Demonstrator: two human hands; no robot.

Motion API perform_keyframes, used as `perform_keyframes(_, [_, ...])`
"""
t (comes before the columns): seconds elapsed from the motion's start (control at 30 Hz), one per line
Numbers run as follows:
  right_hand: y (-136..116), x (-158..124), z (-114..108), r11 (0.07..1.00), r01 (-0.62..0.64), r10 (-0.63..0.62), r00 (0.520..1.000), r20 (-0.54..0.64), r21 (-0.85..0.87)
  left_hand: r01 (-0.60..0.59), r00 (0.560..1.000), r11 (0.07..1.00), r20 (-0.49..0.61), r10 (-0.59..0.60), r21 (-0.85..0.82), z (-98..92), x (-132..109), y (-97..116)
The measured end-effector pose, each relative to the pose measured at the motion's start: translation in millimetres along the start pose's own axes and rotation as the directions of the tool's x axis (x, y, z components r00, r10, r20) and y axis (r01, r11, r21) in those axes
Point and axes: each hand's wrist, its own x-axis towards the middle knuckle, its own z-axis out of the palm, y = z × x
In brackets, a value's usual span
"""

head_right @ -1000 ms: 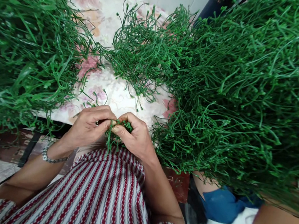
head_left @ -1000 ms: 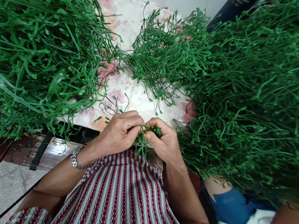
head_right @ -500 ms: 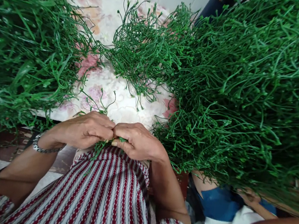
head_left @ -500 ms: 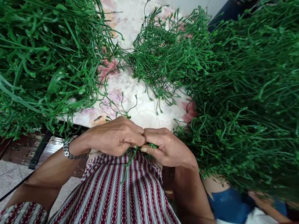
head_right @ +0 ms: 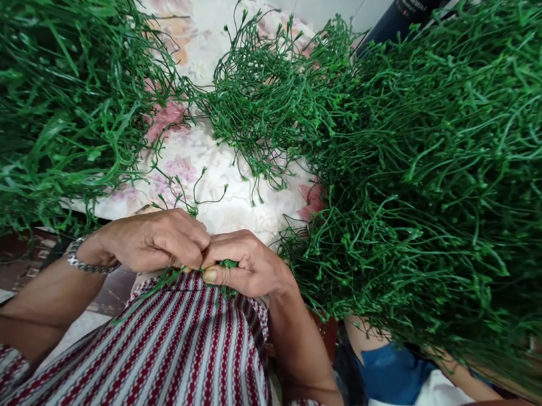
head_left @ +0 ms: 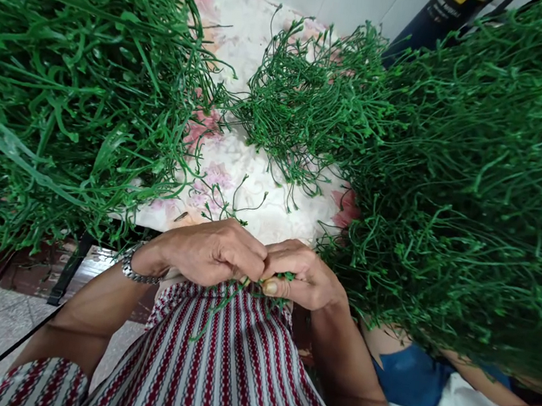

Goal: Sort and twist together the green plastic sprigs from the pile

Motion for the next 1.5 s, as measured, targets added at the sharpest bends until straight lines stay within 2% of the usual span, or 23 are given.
perform_keyframes(0.2, [7,1,2,0.994,0.024,-0.02,0.999,-0.039,0.11,0.044,0.999,0.997,0.018,-0.043,-0.069,-1.0,-1,-3])
perform_keyframes(0.37, [11,1,5,0.983,-0.004,0.021,0.996,-0.09,0.185,0.007,1.0,0.982,0.001,-0.007,-0.188,-3.5,-1,-11])
perform_keyframes(0.43, [11,1,6,0.976,-0.059,0.092,0.985,-0.148,0.21,0.016,0.998,0.967,-0.053,-0.03,-0.255,-4.1,1,-15])
perform_keyframes(0.5, [10,3,6,0.977,-0.112,0.161,0.946,-0.282,0.182,0.077,0.972,0.953,-0.191,-0.137,-0.292,-4.4,4,-16])
perform_keyframes(0.53, [9,5,5,0.982,-0.138,0.175,0.913,-0.369,0.126,0.122,0.936,0.949,-0.283,-0.207,-0.291,-4.5,6,-15])
perform_keyframes(0.6, [6,9,2,0.98,-0.196,0.144,0.846,-0.514,-0.048,0.221,0.834,0.942,-0.452,-0.317,-0.254,-4.3,12,-13])
perform_keyframes(0.67, [5,15,-2,0.945,-0.252,0.08,0.8,-0.595,-0.211,0.293,0.745,0.934,-0.563,-0.358,-0.206,-3.3,18,-10])
perform_keyframes(0.73, [5,19,-4,0.911,-0.299,0.049,0.764,-0.643,-0.286,0.321,0.675,0.929,-0.644,-0.362,-0.185,-1.0,24,-11])
perform_keyframes(0.83, [8,25,-4,0.868,-0.366,0.033,0.717,-0.696,-0.336,0.321,0.558,0.912,-0.727,-0.399,-0.254,5.5,32,-15])
perform_keyframes(0.93, [11,29,0,0.81,-0.418,-0.005,0.697,-0.717,-0.412,0.265,0.444,0.879,-0.76,-0.475,-0.395,14.2,39,-22])
perform_keyframes(1.0, [11,30,2,0.767,-0.453,-0.008,0.701,-0.714,-0.453,0.22,0.394,0.871,-0.777,-0.491,-0.438,18.9,40,-25])
perform_keyframes(1.03, [10,29,2,0.751,-0.467,-0.003,0.706,-0.709,-0.468,0.214,0.39,0.873,-0.782,-0.487,-0.437,20.1,39,-26])
perform_keyframes(1.07, [9,29,2,0.744,-0.472,0.01,0.715,-0.699,-0.473,0.219,0.406,0.877,-0.777,-0.481,-0.428,20.3,38,-27])
perform_keyframes(1.1, [7,27,1,0.756,-0.463,0.032,0.732,-0.68,-0.463,0.228,0.441,0.88,-0.761,-0.476,-0.418,19.4,35,-28])
perform_keyframes(1.17, [4,24,-3,0.833,-0.406,0.113,0.79,-0.602,-0.375,0.234,0.569,0.882,-0.678,-0.466,-0.41,14.4,27,-28])
perform_keyframes(1.23, [1,21,-7,0.929,-0.318,0.196,0.856,-0.478,-0.188,0.201,0.719,0.883,-0.548,-0.427,-0.425,6.9,18,-28])
perform_keyframes(1.3, [-1,19,-9,0.972,-0.234,0.229,0.894,-0.386,0.035,0.14,0.833,0.877,-0.424,-0.356,-0.46,-0.2,12,-28])
perform_keyframes(1.37, [0,19,-7,0.96,-0.167,0.239,0.907,-0.346,0.224,0.085,0.893,0.85,-0.338,-0.296,-0.519,-4.6,8,-29])
perform_keyframes(1.5, [7,20,1,0.865,-0.114,0.271,0.925,-0.265,0.489,0.009,0.935,0.784,-0.273,-0.228,-0.621,-3.6,5,-32])
